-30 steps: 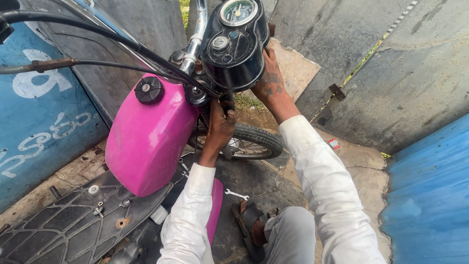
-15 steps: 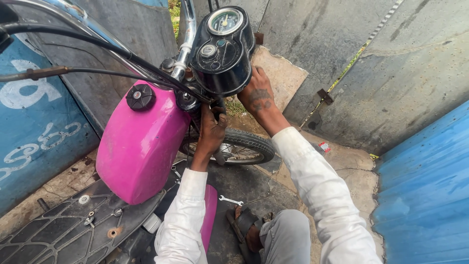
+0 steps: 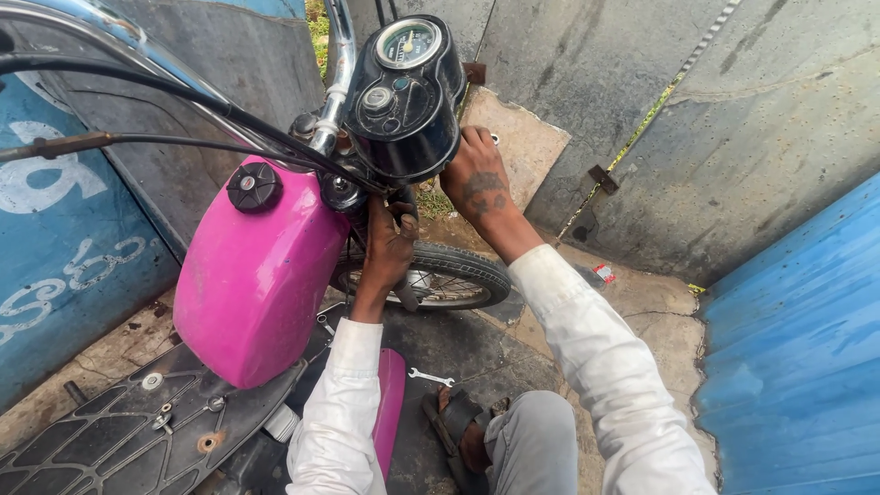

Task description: Repairing the front fork and assembly of a motorcycle using wrenches.

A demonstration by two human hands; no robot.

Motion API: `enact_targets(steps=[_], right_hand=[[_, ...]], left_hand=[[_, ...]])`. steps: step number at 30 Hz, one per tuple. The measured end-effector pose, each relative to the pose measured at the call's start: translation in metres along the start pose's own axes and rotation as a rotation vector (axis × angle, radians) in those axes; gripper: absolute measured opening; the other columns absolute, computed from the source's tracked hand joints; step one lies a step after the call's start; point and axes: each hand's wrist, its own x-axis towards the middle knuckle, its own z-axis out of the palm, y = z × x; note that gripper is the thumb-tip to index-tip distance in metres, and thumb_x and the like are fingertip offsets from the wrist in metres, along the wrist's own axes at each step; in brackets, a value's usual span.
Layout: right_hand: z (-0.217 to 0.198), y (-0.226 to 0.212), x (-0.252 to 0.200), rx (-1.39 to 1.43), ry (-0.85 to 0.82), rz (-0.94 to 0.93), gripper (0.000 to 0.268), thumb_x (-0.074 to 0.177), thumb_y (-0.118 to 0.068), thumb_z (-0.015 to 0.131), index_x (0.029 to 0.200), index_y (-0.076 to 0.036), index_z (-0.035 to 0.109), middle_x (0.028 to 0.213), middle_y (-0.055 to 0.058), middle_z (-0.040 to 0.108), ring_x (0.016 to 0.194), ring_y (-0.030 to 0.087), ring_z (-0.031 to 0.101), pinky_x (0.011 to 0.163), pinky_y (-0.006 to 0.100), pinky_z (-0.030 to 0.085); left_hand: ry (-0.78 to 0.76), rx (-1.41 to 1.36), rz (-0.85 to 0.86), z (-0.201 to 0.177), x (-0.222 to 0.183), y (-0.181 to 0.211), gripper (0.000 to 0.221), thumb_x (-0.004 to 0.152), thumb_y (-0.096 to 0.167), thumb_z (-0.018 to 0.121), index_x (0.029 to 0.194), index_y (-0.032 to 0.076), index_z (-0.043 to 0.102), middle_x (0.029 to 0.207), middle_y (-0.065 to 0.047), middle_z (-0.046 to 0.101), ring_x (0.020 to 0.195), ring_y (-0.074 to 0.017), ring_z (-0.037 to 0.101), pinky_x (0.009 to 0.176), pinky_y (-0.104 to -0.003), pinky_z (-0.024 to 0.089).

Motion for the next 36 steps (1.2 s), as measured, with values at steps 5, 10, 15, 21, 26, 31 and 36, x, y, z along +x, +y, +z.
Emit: enact_targets(steps=[5,10,15,21,26,31,36], right_hand=[[-0.005,0.005,0.005,0.002,-0.006,-0.033,0.010,0.083,-0.008,0.072,0.091,-0.004,0.069,0.094,0.011,0.065,0.098,0.031,0.058,0.091,0.045,0.047],[-0.042,-0.048,-0.031,-0.148,-0.142,-0.032,0.033,0.101,-0.011,0.058,0.133,-0.013,0.051,0.085,0.012,0.062,0.072,0.023,0.059,0.064,0.039,0.049],[-0.054,-0.102,-0.042,-0.193,-0.355,0.201,0.071,0.097,-0.010,0.057,0.162,-0.011,0.028,0.084,0.016,0.064,0.067,0.026,0.068,0.054,0.039,0.056],[-0.055,-0.075,-0.038,-0.064,-0.375,0.049,0.075,0.091,-0.010,0.060,0.159,-0.008,0.029,0.088,0.022,0.065,0.069,0.030,0.072,0.056,0.040,0.059],[-0.035,-0.025,-0.026,0.072,-0.302,-0.068,0.046,0.100,-0.011,0.061,0.145,-0.022,0.058,0.080,0.012,0.067,0.065,0.027,0.069,0.055,0.042,0.053],[-0.008,0.011,-0.004,0.138,-0.012,-0.189,0.024,0.089,-0.006,0.071,0.111,-0.015,0.069,0.094,0.008,0.070,0.088,0.025,0.069,0.080,0.044,0.053],[0.005,0.009,0.019,0.043,0.209,-0.263,0.029,0.069,-0.005,0.073,0.097,-0.009,0.070,0.100,0.007,0.071,0.103,0.027,0.064,0.095,0.047,0.045]], left_hand=[[0.001,-0.036,0.042,-0.001,0.004,0.001,0.098,0.097,0.073,0.054,0.159,0.003,0.027,0.136,-0.008,0.046,0.110,-0.0165,0.051,0.098,-0.034,0.049],[-0.005,-0.098,0.011,0.000,0.001,-0.005,0.098,0.097,0.073,0.054,0.159,0.003,0.025,0.133,-0.008,0.047,0.111,-0.0155,0.052,0.090,-0.031,0.052],[-0.027,-0.143,-0.152,-0.002,-0.001,0.012,0.103,0.092,0.064,0.065,0.159,0.002,0.017,0.106,-0.014,0.052,0.085,-0.0167,0.050,0.071,-0.032,0.046],[0.026,-0.038,0.079,0.000,-0.003,-0.008,0.092,0.106,0.071,0.043,0.157,-0.003,0.026,0.130,-0.012,0.050,0.101,-0.0139,0.052,0.092,-0.030,0.048],[0.028,-0.043,0.062,0.003,-0.001,0.005,0.096,0.102,0.073,0.045,0.157,-0.003,0.025,0.127,-0.012,0.047,0.104,-0.0159,0.051,0.090,-0.030,0.050],[0.058,0.025,0.083,0.003,0.000,0.000,0.096,0.099,0.075,0.049,0.153,-0.002,0.032,0.123,-0.008,0.048,0.104,-0.0154,0.051,0.093,-0.031,0.048],[0.048,-0.002,-0.064,0.002,-0.002,-0.002,0.102,0.090,0.079,0.055,0.147,-0.003,0.036,0.105,-0.005,0.050,0.093,-0.0163,0.049,0.086,-0.033,0.048]])
